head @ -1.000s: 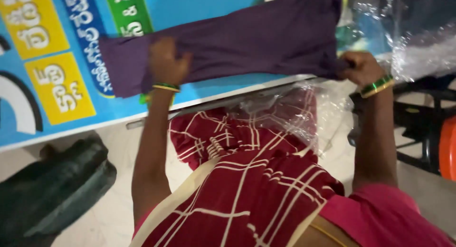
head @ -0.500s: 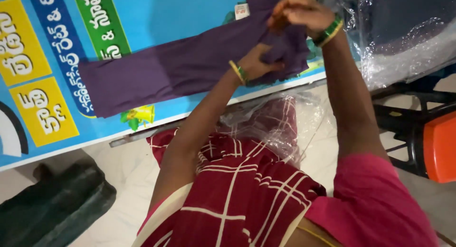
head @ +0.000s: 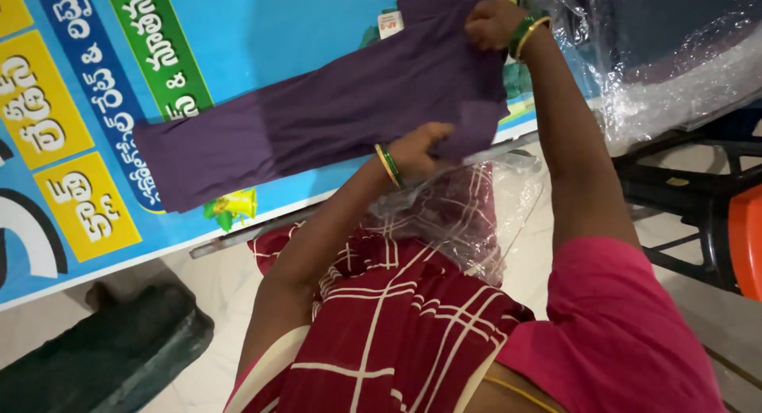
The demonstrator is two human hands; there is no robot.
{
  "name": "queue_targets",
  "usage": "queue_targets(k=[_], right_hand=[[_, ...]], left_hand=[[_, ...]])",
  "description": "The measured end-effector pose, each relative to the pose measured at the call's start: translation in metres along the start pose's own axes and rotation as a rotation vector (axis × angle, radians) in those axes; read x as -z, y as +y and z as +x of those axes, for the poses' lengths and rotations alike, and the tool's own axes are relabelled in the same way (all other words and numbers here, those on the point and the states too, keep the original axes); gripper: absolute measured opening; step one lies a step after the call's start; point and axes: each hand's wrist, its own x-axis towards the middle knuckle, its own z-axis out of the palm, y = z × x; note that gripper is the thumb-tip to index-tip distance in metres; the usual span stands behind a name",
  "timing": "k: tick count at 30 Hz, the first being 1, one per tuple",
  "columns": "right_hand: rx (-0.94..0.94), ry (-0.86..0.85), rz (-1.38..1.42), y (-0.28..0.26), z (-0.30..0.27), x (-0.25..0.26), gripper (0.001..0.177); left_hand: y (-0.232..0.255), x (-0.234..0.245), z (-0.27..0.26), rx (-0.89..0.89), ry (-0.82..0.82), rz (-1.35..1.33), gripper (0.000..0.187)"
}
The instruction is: Folding a purple shirt and placing it into a clear plastic sleeve.
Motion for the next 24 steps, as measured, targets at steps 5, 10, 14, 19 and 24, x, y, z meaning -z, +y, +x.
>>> queue_targets(k=[5,10,14,19,24], right_hand=[[-0.045,-0.328,1.135,0.073,-0.014,-0.058,0.055],[0.588,-0.637,1.62,0.147,0.022,-0.097,0.043],[0.554,-0.337,1.277,-0.057,-0.069,0.01,0.073],[0.149,0.044,0.601,-0.07,-0.033,0.029,0.038],[0.204,0.115,0.519,-0.027,0.029,0.011,0.032]], left_hand=[[-0.043,0.027,0.016,0.24,0.075,-0.139,0.055],[-0.115,0.045,0.052,0.328,0.561,-0.761,0.101],[-0.091,0.073,0.068,0.129,0.597,-0.917,0.058],[-0.076,0.104,0.087,0.004,0.7,-0.975,0.023],[-0.141,0.125,0.109,0.032,0.845,-0.671,0.03]])
